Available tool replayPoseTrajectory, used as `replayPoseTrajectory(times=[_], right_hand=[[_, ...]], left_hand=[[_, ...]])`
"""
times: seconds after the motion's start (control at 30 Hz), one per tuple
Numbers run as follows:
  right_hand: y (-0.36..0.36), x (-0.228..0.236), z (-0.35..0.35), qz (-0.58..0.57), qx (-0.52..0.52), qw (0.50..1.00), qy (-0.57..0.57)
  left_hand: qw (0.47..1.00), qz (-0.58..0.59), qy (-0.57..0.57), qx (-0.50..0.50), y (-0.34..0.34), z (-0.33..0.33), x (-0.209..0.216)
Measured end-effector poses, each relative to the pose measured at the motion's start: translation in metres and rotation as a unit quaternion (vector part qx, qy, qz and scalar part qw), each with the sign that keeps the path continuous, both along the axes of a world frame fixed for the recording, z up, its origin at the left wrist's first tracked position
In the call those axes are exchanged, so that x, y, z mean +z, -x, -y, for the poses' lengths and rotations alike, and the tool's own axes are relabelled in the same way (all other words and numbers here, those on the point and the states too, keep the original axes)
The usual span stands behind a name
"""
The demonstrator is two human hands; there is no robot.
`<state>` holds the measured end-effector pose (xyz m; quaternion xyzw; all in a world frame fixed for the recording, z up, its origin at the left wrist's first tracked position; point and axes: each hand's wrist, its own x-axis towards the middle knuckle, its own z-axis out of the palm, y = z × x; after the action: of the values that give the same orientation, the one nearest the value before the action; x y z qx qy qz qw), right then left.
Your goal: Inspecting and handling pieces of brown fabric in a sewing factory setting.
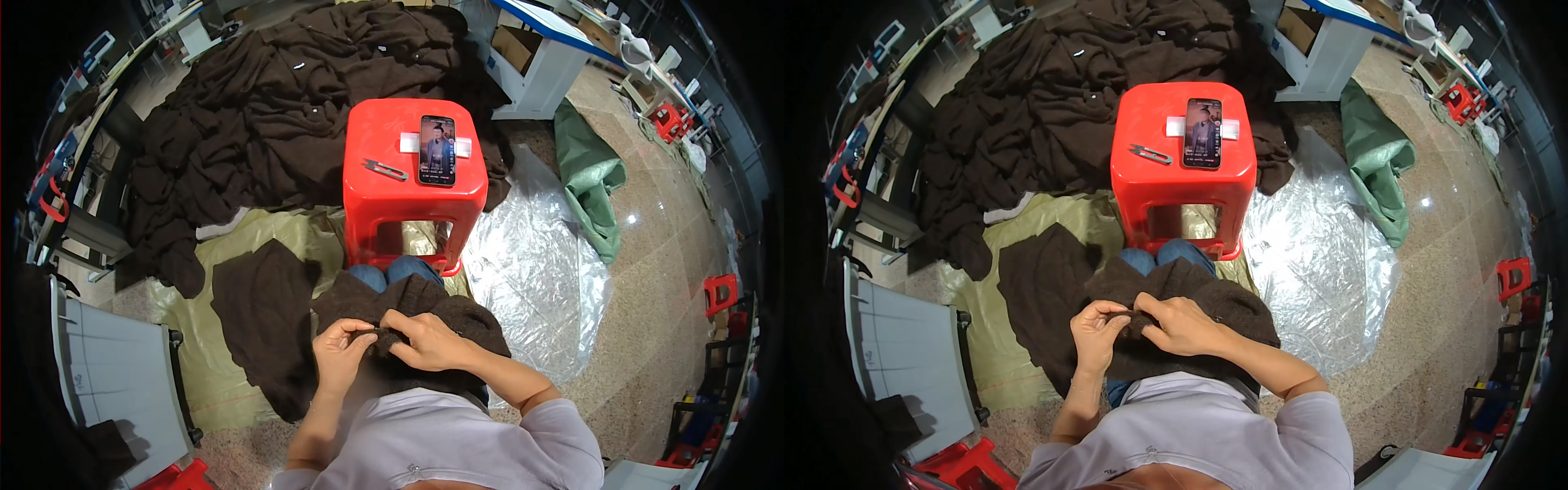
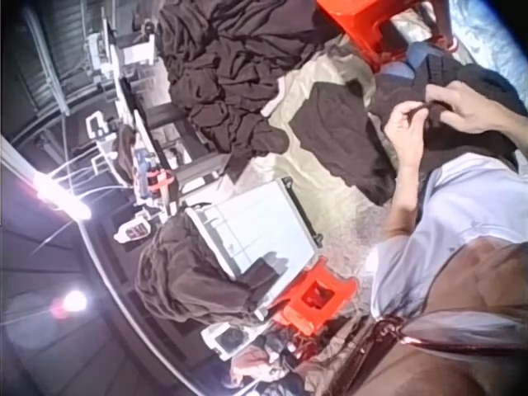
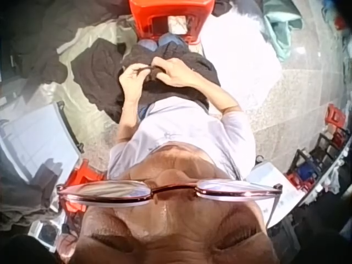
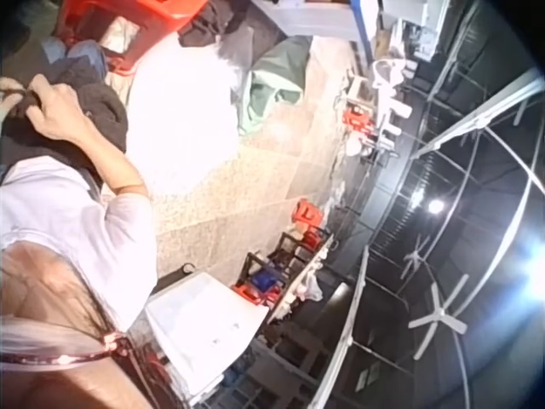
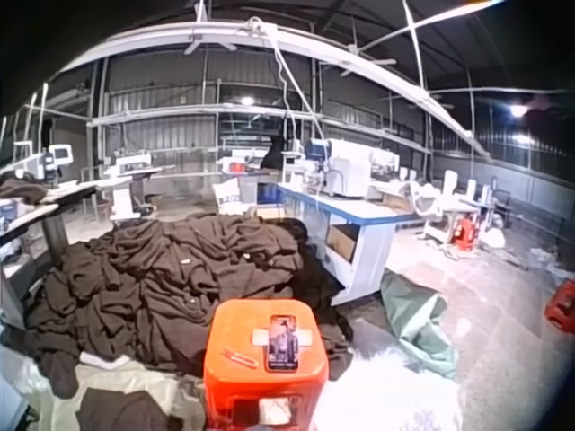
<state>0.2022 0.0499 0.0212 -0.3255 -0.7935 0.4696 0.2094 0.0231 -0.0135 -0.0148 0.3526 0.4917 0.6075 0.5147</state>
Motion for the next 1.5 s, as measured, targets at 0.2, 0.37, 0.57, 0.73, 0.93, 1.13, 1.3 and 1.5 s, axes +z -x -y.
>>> replayPoseTrajectory(times=[0.2,0.37,0.57,0.73,0.93,1.13,1.3,1.5], right_hand=[[-0.006,0.003,-0.002,-0.020,0.082,0.996,-0.030],[0.006,-0.010,0.007,-0.099,-0.007,0.994,0.043],[0.022,-0.017,0.008,-0.129,-0.169,0.931,-0.296],[0.018,-0.032,0.004,-0.081,-0.164,0.911,-0.368],[-0.019,-0.031,-0.015,-0.042,-0.276,0.911,-0.304],[-0.045,-0.026,-0.011,-0.044,-0.259,0.914,-0.310],[-0.058,-0.022,-0.020,-0.044,-0.296,0.820,-0.488],[-0.066,-0.029,-0.024,-0.082,-0.284,0.861,-0.413]], left_hand=[[0.991,-0.041,-0.072,-0.108,0.010,-0.003,-0.001],[0.993,-0.071,-0.062,-0.069,0.005,-0.003,0.003],[0.951,-0.213,-0.190,0.121,-0.031,-0.006,0.008],[0.959,-0.243,-0.119,0.080,-0.025,-0.005,0.009],[0.966,-0.250,0.066,0.009,0.033,-0.004,-0.027],[0.994,0.046,0.056,-0.083,0.029,0.015,0.043],[0.956,-0.278,-0.088,0.020,-0.001,-0.008,0.061],[0.962,-0.230,-0.142,0.038,0.007,-0.023,0.038]])
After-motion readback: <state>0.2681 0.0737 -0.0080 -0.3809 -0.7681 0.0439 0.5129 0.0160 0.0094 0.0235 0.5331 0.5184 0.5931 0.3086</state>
